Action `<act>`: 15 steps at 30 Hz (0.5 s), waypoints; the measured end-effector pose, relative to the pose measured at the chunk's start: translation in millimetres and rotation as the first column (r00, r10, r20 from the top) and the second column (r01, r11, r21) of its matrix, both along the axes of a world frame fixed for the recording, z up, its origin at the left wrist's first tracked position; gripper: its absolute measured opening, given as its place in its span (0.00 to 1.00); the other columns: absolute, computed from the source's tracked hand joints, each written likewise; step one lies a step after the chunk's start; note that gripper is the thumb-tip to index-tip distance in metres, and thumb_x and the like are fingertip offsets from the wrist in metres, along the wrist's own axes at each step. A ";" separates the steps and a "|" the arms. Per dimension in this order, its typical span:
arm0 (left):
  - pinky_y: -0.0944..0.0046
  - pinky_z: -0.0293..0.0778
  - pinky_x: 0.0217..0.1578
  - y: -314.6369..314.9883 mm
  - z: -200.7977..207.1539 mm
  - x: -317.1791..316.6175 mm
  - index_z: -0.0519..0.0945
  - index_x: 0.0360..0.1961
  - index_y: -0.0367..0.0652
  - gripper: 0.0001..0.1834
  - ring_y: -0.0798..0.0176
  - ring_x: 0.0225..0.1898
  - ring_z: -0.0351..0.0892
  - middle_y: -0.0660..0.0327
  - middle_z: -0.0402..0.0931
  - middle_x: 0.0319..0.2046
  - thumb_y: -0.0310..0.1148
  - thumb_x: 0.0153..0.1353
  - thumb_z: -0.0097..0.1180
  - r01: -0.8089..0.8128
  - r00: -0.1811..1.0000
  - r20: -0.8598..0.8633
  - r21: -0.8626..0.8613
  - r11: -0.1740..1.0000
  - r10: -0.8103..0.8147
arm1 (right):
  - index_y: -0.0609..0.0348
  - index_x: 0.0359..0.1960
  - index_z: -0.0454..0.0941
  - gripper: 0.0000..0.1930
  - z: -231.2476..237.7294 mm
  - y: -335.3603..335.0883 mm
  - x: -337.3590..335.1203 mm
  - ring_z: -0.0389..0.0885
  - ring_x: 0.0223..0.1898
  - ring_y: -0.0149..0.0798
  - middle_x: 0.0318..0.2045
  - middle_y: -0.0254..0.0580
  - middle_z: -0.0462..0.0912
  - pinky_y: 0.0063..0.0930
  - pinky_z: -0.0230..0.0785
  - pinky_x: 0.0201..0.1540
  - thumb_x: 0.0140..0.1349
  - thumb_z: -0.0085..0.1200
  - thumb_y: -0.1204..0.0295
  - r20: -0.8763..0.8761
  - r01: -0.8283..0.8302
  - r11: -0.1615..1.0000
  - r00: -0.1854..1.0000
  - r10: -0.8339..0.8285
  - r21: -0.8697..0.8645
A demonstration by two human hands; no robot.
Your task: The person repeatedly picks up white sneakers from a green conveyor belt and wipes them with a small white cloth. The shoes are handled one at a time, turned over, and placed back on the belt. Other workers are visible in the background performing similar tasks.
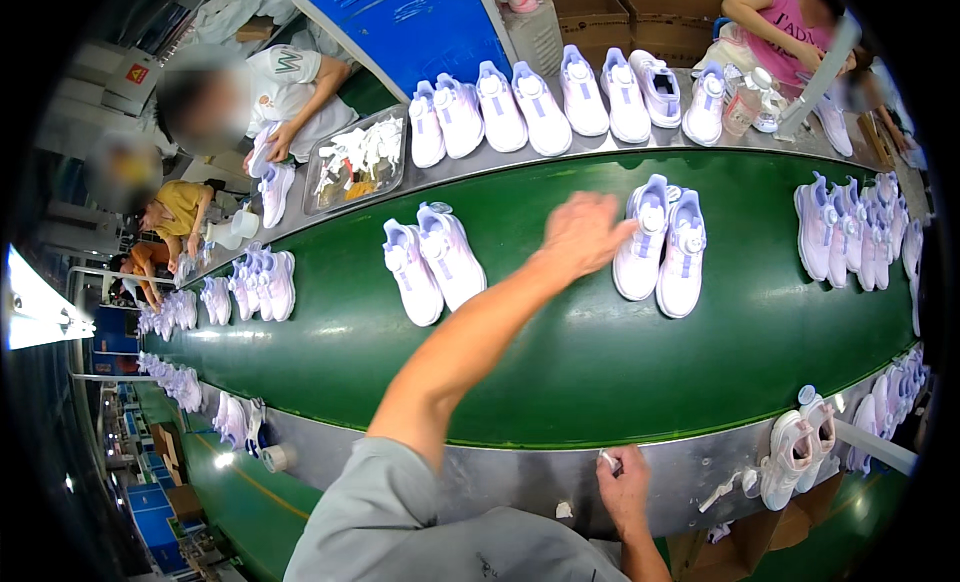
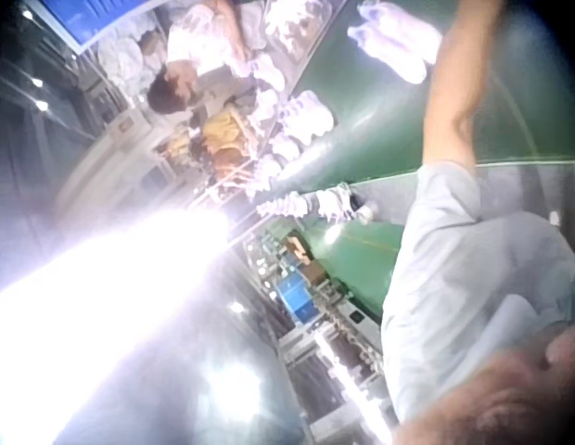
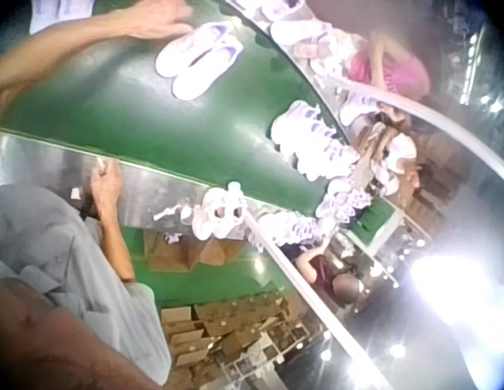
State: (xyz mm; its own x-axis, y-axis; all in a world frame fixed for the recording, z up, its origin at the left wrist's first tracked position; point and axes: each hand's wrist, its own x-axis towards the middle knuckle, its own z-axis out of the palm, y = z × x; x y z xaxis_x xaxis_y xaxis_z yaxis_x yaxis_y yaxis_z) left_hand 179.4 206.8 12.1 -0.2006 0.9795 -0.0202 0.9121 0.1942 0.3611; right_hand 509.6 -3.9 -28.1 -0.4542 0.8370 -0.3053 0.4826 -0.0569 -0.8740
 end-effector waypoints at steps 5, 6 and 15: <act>0.45 0.73 0.56 -81.1 29.8 -114.2 0.82 0.51 0.41 0.39 0.41 0.57 0.75 0.45 0.82 0.51 0.68 0.70 0.39 -0.360 0.874 -0.438 -0.292 0.886 0.211 | 0.62 0.34 0.77 0.06 7.5 -2.0 -8.1 0.79 0.31 0.44 0.31 0.45 0.79 0.35 0.71 0.35 0.56 0.62 0.79 0.007 0.005 0.997 1.000 -0.005 -0.079; 0.45 0.71 0.57 -87.8 31.1 -135.3 0.83 0.51 0.43 0.40 0.41 0.59 0.74 0.45 0.81 0.53 0.69 0.71 0.37 -0.388 0.891 -0.387 -0.382 0.839 0.236 | 0.62 0.33 0.77 0.06 8.9 -1.2 -10.4 0.79 0.30 0.43 0.31 0.45 0.79 0.35 0.71 0.35 0.56 0.62 0.79 0.009 -0.016 0.997 1.000 0.016 -0.070; 0.60 0.64 0.34 -98.9 33.0 -189.7 0.68 0.14 0.49 0.36 0.65 0.26 0.61 0.66 0.65 0.21 0.65 0.72 0.46 -0.178 0.831 0.164 -0.827 0.533 0.532 | 0.63 0.31 0.79 0.05 20.6 2.9 -30.2 0.78 0.27 0.37 0.28 0.42 0.79 0.32 0.70 0.31 0.57 0.63 0.77 0.022 -0.032 0.994 0.999 0.034 -0.102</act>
State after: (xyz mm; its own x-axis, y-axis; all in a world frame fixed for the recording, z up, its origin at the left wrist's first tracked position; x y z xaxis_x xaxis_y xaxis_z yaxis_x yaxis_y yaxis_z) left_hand -10.4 108.0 45.0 -0.3301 0.4017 -0.8542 0.5326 0.8264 0.1828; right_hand 479.4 -1.0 -7.5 -0.4727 0.7860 -0.3985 0.5060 -0.1282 -0.8530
